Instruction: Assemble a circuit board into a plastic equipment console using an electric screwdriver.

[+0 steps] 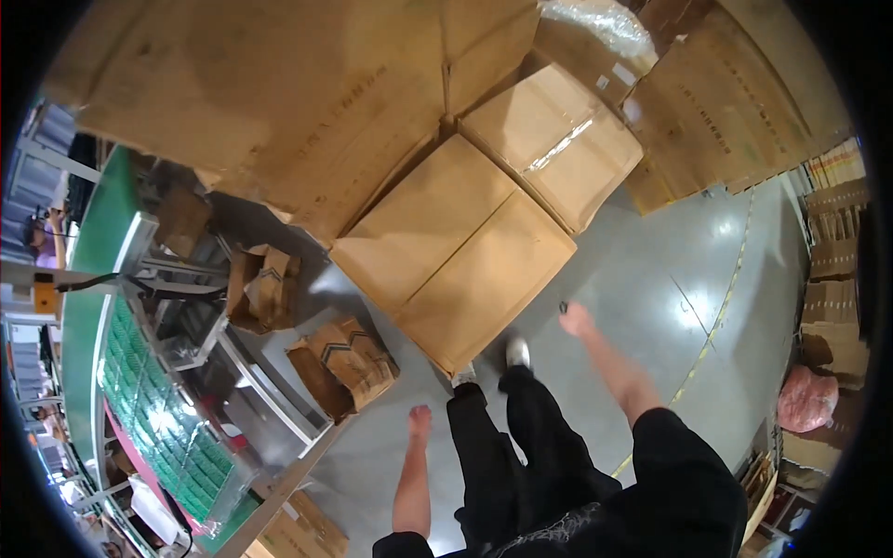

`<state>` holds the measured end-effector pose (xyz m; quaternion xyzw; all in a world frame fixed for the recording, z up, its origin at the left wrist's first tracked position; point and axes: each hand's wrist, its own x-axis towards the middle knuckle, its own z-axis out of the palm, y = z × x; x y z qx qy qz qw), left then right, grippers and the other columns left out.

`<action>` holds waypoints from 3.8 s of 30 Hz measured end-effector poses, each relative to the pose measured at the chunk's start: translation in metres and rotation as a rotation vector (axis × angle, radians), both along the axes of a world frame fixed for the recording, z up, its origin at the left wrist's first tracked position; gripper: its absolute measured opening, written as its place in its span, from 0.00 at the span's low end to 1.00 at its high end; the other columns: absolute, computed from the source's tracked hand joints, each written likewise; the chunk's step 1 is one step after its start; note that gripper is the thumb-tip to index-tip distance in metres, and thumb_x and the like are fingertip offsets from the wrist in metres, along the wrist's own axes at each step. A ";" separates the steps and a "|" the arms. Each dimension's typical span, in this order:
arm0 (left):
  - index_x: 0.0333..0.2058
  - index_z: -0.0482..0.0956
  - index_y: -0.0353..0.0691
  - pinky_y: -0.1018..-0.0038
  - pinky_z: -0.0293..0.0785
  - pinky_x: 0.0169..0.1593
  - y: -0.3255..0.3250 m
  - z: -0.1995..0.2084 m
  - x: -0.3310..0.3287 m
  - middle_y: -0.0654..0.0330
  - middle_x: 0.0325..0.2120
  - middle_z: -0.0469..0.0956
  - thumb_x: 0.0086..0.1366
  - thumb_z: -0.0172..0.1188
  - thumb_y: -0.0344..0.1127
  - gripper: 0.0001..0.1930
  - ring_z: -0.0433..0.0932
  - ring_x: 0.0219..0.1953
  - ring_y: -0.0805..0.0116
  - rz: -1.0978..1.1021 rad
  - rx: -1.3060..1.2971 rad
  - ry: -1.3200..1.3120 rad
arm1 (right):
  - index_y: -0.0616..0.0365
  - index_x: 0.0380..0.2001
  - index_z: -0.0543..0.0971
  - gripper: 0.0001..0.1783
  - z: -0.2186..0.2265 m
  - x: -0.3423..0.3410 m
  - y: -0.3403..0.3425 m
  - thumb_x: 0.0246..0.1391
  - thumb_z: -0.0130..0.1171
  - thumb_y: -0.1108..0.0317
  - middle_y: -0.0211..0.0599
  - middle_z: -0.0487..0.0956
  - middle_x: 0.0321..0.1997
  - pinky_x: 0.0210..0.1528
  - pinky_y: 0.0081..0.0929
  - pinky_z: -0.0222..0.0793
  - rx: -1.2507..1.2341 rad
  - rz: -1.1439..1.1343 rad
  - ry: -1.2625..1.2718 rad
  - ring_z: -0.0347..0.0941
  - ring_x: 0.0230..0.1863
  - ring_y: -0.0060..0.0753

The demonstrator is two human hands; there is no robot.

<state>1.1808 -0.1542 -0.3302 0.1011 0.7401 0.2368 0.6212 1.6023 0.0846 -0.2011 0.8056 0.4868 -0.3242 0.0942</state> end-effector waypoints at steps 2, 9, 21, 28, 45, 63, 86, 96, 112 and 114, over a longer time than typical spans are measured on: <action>0.40 0.73 0.43 0.71 0.70 0.23 0.037 -0.004 -0.006 0.63 0.25 0.73 0.58 0.55 0.41 0.13 0.72 0.22 0.68 0.097 0.039 0.111 | 0.62 0.45 0.71 0.24 -0.015 -0.013 0.070 0.51 0.51 0.55 0.56 0.72 0.48 0.55 0.43 0.64 0.118 0.031 -0.024 0.67 0.52 0.55; 0.48 0.67 0.33 0.66 0.71 0.41 0.141 -0.063 0.022 0.52 0.41 0.74 0.55 0.59 0.43 0.25 0.72 0.43 0.61 -0.091 -0.008 0.261 | 0.62 0.46 0.69 0.23 -0.123 0.059 0.185 0.51 0.52 0.57 0.50 0.70 0.49 0.56 0.39 0.60 0.394 -0.196 0.014 0.64 0.54 0.51; 0.45 0.68 0.26 0.66 0.65 0.49 0.091 -0.023 0.013 0.49 0.37 0.74 0.54 0.59 0.37 0.24 0.71 0.40 0.56 0.370 0.135 0.763 | 0.63 0.42 0.67 0.22 -0.104 0.010 0.028 0.52 0.55 0.55 0.49 0.70 0.42 0.51 0.44 0.58 0.069 0.000 -0.008 0.64 0.49 0.52; 0.47 0.68 0.39 0.73 0.60 0.50 -0.002 -0.012 0.145 0.62 0.42 0.70 0.63 0.49 0.45 0.19 0.66 0.46 0.69 0.835 -0.050 0.153 | 0.54 0.61 0.58 0.33 -0.103 -0.069 0.303 0.54 0.54 0.59 0.56 0.64 0.57 0.59 0.42 0.56 0.705 0.453 0.332 0.59 0.58 0.59; 0.56 0.65 0.34 0.66 0.72 0.52 -0.026 -0.105 0.195 0.55 0.49 0.73 0.68 0.36 0.54 0.29 0.75 0.48 0.61 1.088 -0.007 -0.626 | 0.55 0.39 0.72 0.21 -0.151 -0.136 0.391 0.56 0.52 0.48 0.40 0.74 0.37 0.47 0.30 0.63 0.468 0.461 0.292 0.70 0.41 0.37; 0.51 0.70 0.45 0.60 0.74 0.44 -0.115 0.061 0.294 0.59 0.41 0.75 0.63 0.47 0.56 0.25 0.75 0.43 0.61 1.420 0.256 0.195 | 0.58 0.39 0.71 0.11 0.230 -0.284 0.180 0.62 0.48 0.61 0.34 0.74 0.43 0.53 0.25 0.61 0.518 0.791 1.023 0.68 0.48 0.28; 0.53 0.67 0.46 0.59 0.74 0.45 -0.547 0.253 0.315 0.59 0.45 0.74 0.63 0.47 0.59 0.28 0.74 0.45 0.60 2.254 0.663 0.190 | 0.59 0.39 0.73 0.09 0.559 -0.425 -0.469 0.60 0.51 0.66 0.28 0.72 0.32 0.40 0.16 0.62 0.399 1.436 1.871 0.64 0.35 0.18; 0.54 0.66 0.46 0.59 0.73 0.46 -0.706 0.307 0.088 0.59 0.46 0.73 0.62 0.46 0.60 0.29 0.73 0.46 0.60 2.292 0.754 0.055 | 0.49 0.44 0.73 0.17 0.650 -0.667 -0.653 0.56 0.53 0.53 0.38 0.74 0.47 0.47 0.37 0.67 0.835 1.589 1.690 0.73 0.46 0.47; 0.57 0.65 0.43 0.72 0.73 0.43 -0.974 0.351 -0.224 0.57 0.46 0.75 0.67 0.46 0.48 0.23 0.77 0.40 0.68 1.424 0.667 -0.060 | 0.49 0.56 0.66 0.29 0.232 -0.936 -0.919 0.50 0.55 0.57 0.40 0.55 0.66 0.62 0.58 0.52 0.514 1.750 0.545 0.39 0.70 0.50; 0.56 0.66 0.43 0.72 0.73 0.42 -1.018 0.350 -0.244 0.56 0.45 0.76 0.67 0.46 0.48 0.23 0.77 0.40 0.67 1.459 0.608 -0.099 | 0.45 0.61 0.59 0.37 0.219 -0.962 -0.929 0.46 0.57 0.64 0.35 0.47 0.70 0.61 0.66 0.48 0.470 1.723 0.537 0.33 0.72 0.47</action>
